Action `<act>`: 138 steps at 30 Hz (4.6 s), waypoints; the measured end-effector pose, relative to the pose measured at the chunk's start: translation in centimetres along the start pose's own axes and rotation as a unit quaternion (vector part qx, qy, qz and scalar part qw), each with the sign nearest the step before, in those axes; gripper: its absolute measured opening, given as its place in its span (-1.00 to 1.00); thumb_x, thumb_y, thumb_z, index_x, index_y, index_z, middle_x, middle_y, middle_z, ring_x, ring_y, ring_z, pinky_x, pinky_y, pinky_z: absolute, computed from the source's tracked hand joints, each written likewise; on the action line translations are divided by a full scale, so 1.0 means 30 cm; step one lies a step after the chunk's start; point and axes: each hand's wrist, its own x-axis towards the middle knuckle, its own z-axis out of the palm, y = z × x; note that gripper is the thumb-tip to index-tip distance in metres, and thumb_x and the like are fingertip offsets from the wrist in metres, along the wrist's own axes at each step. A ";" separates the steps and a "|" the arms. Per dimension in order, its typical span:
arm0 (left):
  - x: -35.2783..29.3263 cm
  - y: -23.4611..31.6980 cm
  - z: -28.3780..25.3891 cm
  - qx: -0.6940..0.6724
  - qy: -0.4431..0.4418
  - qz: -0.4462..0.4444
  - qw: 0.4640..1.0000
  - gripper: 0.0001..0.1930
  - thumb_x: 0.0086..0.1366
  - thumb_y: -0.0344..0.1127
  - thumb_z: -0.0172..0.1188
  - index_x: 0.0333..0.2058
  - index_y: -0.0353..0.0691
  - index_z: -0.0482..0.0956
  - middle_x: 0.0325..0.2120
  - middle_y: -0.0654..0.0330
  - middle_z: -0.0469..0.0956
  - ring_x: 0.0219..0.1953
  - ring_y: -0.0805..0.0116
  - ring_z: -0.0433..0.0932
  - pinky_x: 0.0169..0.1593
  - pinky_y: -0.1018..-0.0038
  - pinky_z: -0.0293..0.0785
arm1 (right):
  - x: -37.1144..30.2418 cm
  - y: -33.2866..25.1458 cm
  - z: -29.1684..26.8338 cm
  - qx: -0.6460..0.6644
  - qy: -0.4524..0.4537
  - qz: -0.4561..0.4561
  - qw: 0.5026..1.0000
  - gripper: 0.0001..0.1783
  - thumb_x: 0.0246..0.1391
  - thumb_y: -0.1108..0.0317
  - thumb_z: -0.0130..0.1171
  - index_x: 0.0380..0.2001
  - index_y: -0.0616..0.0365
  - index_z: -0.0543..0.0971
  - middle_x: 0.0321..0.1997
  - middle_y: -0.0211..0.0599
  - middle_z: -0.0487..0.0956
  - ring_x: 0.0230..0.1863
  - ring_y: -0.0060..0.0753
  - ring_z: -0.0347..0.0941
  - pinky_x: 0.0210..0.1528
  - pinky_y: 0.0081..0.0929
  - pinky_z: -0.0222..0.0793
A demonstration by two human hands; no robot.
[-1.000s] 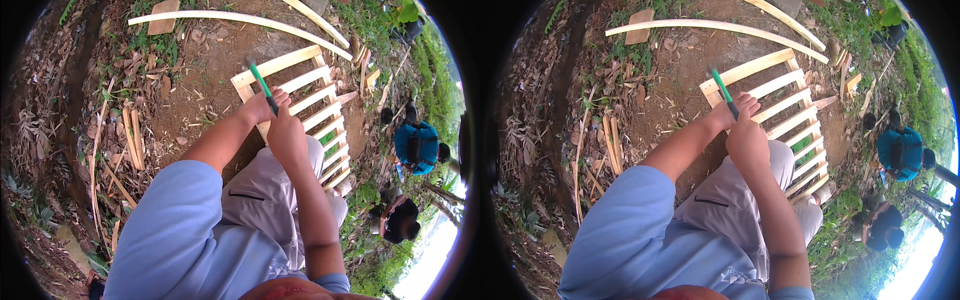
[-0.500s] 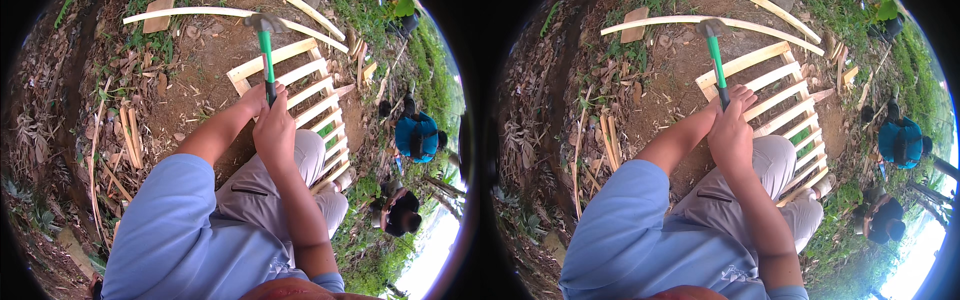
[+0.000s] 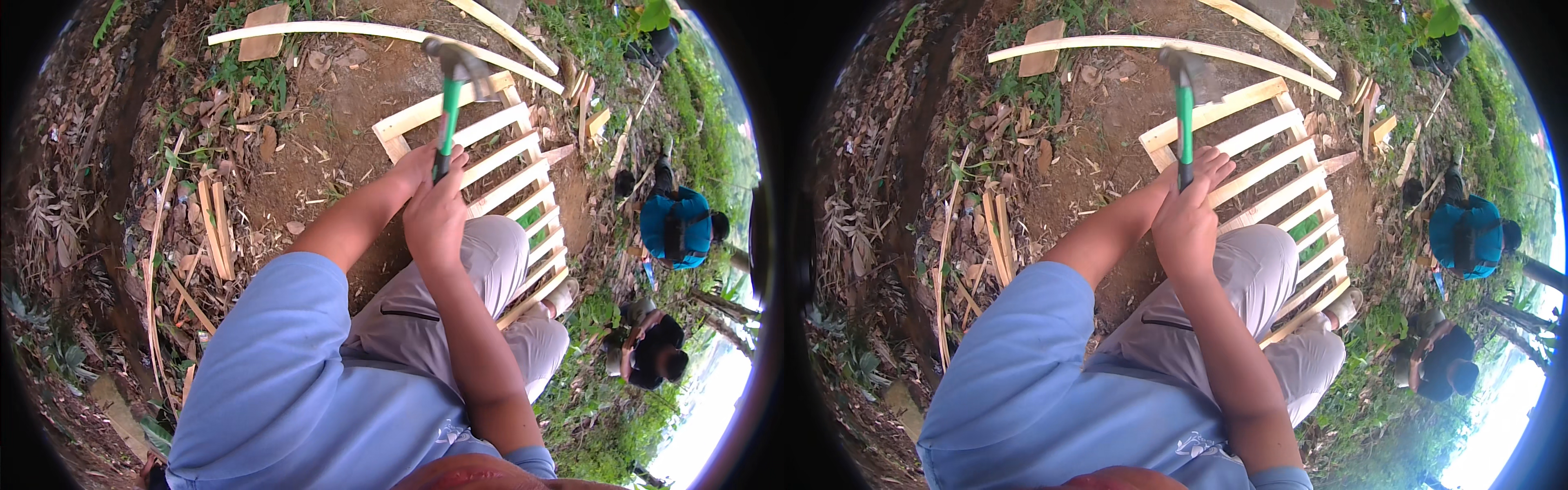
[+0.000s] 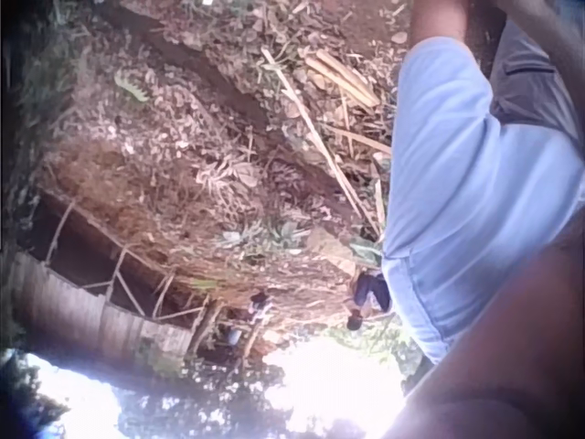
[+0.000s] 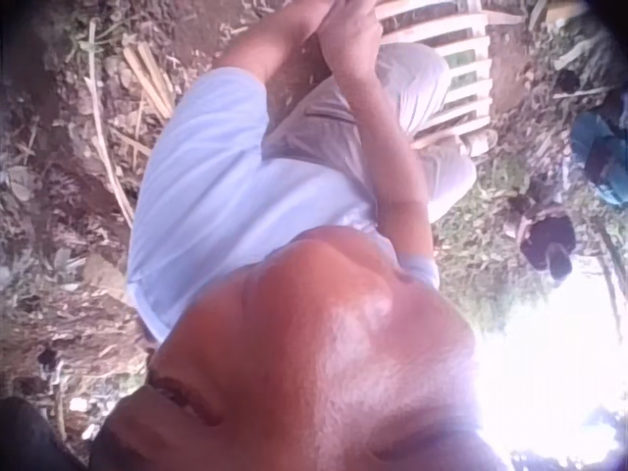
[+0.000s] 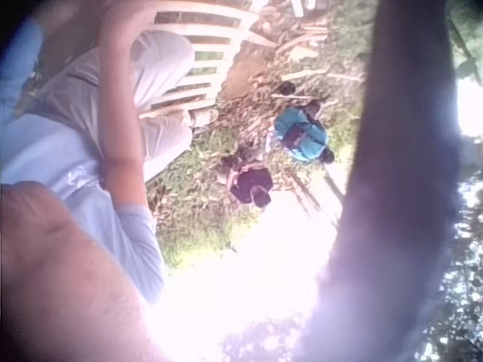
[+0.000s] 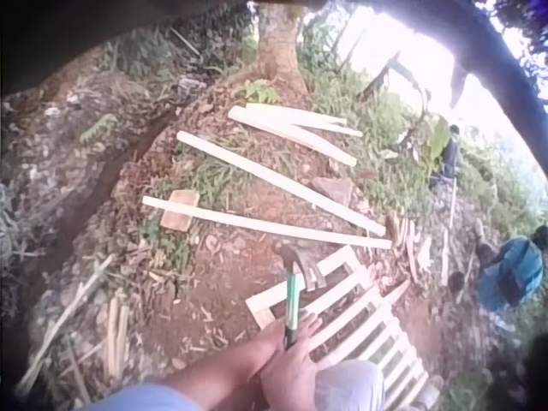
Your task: The person is assembling a wooden frame structure on the ground. They use a hammer to drive nails into the wood, securing the slats to the frame. The person is sitting on the ground while working.
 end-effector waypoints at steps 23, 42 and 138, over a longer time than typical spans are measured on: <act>-0.013 0.031 -0.194 -0.108 0.052 0.016 0.993 -0.68 0.32 -0.16 0.14 -0.02 -0.15 0.47 -0.02 0.18 0.47 0.16 0.15 0.47 0.35 0.23 0.41 | 0.004 0.006 -0.024 -0.004 -0.020 -0.010 1.000 -0.78 0.42 0.43 0.06 -0.08 0.40 0.32 -0.28 0.47 0.64 -0.28 0.58 0.62 -0.28 0.30 0.55; 0.012 0.060 -0.234 -0.062 0.040 0.028 0.997 -0.78 0.31 -0.26 0.17 -0.10 -0.14 0.52 -0.05 0.20 0.49 0.11 0.17 0.47 0.30 0.26 0.44 | -0.009 0.031 0.010 0.017 -0.021 0.042 0.999 -0.77 0.44 0.41 0.04 -0.07 0.41 0.35 -0.27 0.49 0.66 -0.18 0.56 0.66 -0.12 0.31 0.57; 0.232 0.254 -0.651 0.083 -0.044 -0.170 0.981 -0.60 0.23 0.01 0.47 -0.37 -0.31 0.79 -0.31 0.01 0.73 0.02 -0.02 0.63 -0.01 0.04 0.67 | -1.075 0.909 -1.085 0.400 0.400 0.406 0.718 -0.77 0.43 0.29 0.18 -0.35 0.09 0.44 -0.60 -0.62 0.28 -0.72 -0.72 0.15 -0.70 -0.50 0.29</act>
